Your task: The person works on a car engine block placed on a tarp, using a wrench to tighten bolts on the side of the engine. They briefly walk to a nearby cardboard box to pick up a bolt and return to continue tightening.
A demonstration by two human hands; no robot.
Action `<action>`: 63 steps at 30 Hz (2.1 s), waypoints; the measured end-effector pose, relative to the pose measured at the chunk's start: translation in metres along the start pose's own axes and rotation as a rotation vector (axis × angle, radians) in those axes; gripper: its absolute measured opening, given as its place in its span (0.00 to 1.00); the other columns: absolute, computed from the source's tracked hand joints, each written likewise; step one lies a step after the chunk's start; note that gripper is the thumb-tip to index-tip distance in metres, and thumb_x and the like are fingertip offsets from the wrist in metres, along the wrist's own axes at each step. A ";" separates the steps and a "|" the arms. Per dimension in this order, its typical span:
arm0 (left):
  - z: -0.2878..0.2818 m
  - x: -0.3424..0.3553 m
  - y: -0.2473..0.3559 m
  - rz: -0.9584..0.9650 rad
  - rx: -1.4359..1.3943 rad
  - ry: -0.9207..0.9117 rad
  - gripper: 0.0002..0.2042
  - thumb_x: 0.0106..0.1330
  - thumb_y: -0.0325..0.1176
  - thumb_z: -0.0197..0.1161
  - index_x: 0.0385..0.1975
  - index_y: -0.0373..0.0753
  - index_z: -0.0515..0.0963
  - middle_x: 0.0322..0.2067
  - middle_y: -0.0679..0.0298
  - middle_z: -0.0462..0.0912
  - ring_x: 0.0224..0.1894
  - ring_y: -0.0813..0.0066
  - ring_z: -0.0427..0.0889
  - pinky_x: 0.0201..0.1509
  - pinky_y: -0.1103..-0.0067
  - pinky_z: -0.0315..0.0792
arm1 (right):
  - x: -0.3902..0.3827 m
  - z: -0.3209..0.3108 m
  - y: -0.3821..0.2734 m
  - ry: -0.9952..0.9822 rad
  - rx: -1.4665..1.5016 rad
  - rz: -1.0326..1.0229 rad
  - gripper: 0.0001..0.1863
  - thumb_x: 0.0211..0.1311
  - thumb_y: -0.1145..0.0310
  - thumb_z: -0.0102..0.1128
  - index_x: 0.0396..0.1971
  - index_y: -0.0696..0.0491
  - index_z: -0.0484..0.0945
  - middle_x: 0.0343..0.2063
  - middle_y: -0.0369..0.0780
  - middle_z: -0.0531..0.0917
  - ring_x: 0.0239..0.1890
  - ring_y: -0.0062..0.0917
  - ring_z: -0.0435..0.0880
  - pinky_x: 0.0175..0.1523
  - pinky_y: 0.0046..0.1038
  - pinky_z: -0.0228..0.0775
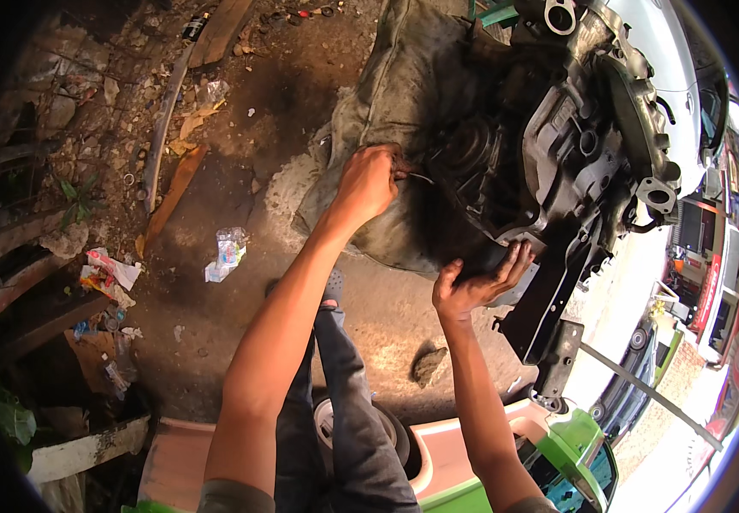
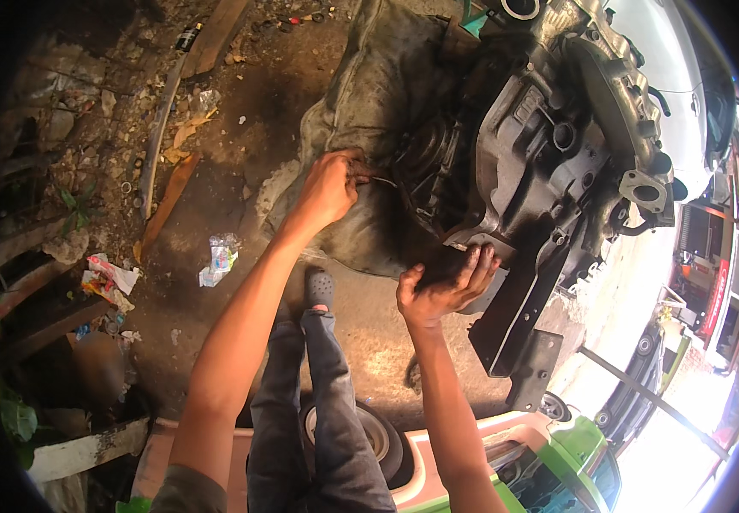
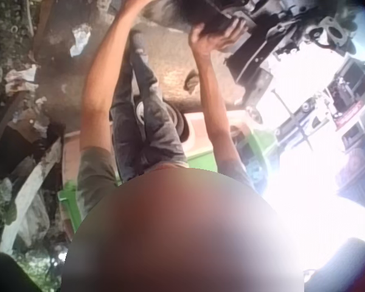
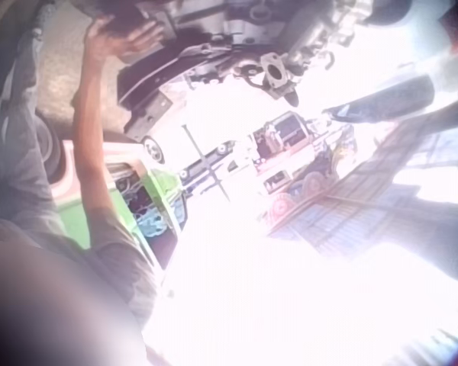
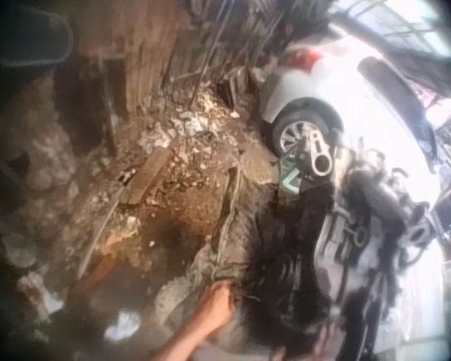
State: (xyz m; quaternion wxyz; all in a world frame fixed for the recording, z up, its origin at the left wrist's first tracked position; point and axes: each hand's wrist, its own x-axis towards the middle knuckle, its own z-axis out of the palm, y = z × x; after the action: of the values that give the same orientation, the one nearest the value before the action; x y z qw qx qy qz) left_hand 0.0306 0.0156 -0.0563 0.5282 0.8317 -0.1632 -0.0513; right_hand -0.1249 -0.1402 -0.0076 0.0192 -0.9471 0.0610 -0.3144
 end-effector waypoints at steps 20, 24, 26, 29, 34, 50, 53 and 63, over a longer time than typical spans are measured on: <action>-0.009 -0.038 0.111 -0.067 0.270 -0.166 0.09 0.54 0.25 0.65 0.34 0.29 0.79 0.33 0.46 0.79 0.33 0.48 0.84 0.36 0.64 0.79 | 0.002 0.001 -0.003 0.054 0.043 0.031 0.39 0.57 0.55 0.52 0.66 0.60 0.58 0.65 0.53 0.61 0.70 0.51 0.53 0.72 0.51 0.45; 0.004 -0.058 0.090 0.002 0.066 -0.014 0.10 0.59 0.27 0.62 0.38 0.31 0.78 0.35 0.46 0.78 0.31 0.48 0.82 0.35 0.63 0.78 | 0.002 0.002 -0.002 0.060 0.051 0.038 0.39 0.57 0.54 0.52 0.66 0.60 0.58 0.65 0.53 0.62 0.70 0.51 0.53 0.72 0.51 0.45; 0.013 -0.066 0.081 -0.049 -0.065 -0.035 0.10 0.59 0.27 0.61 0.39 0.30 0.77 0.35 0.45 0.78 0.31 0.47 0.82 0.35 0.62 0.78 | 0.002 0.002 -0.002 0.068 0.041 0.028 0.39 0.57 0.54 0.52 0.66 0.60 0.58 0.65 0.53 0.62 0.70 0.51 0.53 0.72 0.50 0.45; 0.019 -0.072 0.074 0.167 0.044 0.028 0.12 0.59 0.28 0.59 0.41 0.30 0.77 0.37 0.48 0.79 0.32 0.50 0.82 0.37 0.65 0.79 | 0.002 0.003 -0.002 0.071 0.041 0.026 0.39 0.57 0.55 0.52 0.66 0.60 0.59 0.65 0.53 0.62 0.70 0.51 0.54 0.72 0.50 0.45; 0.014 -0.067 0.076 0.253 0.211 0.006 0.13 0.58 0.29 0.59 0.41 0.29 0.78 0.36 0.49 0.79 0.32 0.54 0.83 0.35 0.67 0.79 | 0.003 0.003 -0.002 0.074 0.049 0.018 0.38 0.56 0.56 0.52 0.66 0.60 0.59 0.65 0.52 0.62 0.70 0.50 0.54 0.72 0.50 0.45; 0.007 -0.062 0.070 0.125 0.265 -0.034 0.13 0.59 0.27 0.61 0.43 0.30 0.77 0.35 0.48 0.79 0.38 0.50 0.81 0.41 0.63 0.77 | 0.002 0.001 0.000 0.061 0.051 0.010 0.39 0.55 0.57 0.53 0.66 0.60 0.58 0.65 0.52 0.63 0.70 0.49 0.55 0.72 0.50 0.45; 0.005 -0.060 0.067 0.145 0.277 -0.130 0.12 0.60 0.28 0.60 0.42 0.30 0.77 0.34 0.49 0.79 0.37 0.50 0.81 0.40 0.64 0.77 | 0.002 0.001 0.000 0.060 0.048 0.007 0.39 0.55 0.57 0.53 0.65 0.60 0.58 0.64 0.52 0.63 0.69 0.49 0.55 0.72 0.50 0.45; -0.013 -0.057 0.060 -0.127 0.247 -0.132 0.10 0.57 0.24 0.62 0.40 0.34 0.79 0.31 0.50 0.80 0.36 0.49 0.82 0.36 0.63 0.76 | 0.001 0.001 -0.001 0.055 0.053 0.020 0.39 0.55 0.58 0.53 0.66 0.59 0.57 0.64 0.53 0.63 0.69 0.50 0.55 0.71 0.50 0.45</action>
State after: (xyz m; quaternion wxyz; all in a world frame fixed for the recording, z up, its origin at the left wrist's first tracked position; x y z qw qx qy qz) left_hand -0.0328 0.0220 -0.0021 0.4057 0.8938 -0.1495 -0.1188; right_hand -0.1233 -0.1398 -0.0078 0.0460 -0.9366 0.0627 -0.3417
